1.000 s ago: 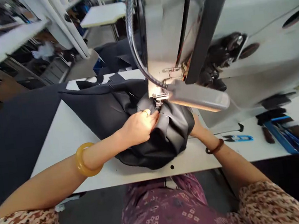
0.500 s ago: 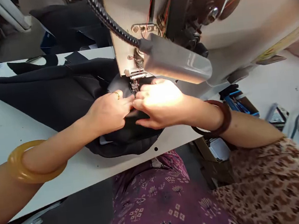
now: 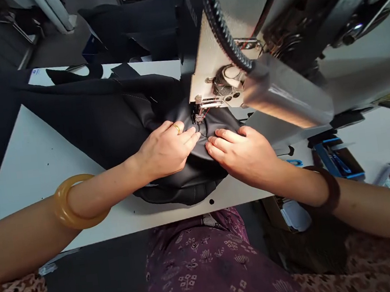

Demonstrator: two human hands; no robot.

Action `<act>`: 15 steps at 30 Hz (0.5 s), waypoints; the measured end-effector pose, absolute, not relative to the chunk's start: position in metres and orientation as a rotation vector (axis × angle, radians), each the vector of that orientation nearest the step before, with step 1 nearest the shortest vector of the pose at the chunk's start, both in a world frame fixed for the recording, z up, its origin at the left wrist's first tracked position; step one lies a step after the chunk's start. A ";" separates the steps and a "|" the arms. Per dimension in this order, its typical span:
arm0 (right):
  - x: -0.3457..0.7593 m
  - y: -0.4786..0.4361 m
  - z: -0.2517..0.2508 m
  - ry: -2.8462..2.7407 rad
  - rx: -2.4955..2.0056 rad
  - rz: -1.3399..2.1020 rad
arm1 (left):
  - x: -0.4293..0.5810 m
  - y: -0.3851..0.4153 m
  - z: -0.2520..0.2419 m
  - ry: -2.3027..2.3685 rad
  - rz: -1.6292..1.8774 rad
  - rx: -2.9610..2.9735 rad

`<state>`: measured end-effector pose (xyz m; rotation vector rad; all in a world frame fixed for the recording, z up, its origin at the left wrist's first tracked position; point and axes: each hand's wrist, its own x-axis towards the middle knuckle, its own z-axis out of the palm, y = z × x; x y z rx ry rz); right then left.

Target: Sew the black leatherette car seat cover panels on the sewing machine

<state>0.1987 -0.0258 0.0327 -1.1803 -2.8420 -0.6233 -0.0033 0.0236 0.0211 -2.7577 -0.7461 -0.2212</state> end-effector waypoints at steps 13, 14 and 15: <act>0.180 -0.013 0.055 -2.970 -1.393 -0.244 | -0.004 0.032 0.018 -0.713 -0.395 -2.777; 0.180 -0.013 0.055 -3.000 -1.383 -0.232 | -0.010 0.041 0.021 -0.696 -0.425 -2.870; 0.181 -0.013 0.055 -3.020 -1.376 -0.233 | -0.018 0.052 0.024 -0.701 -0.488 -2.955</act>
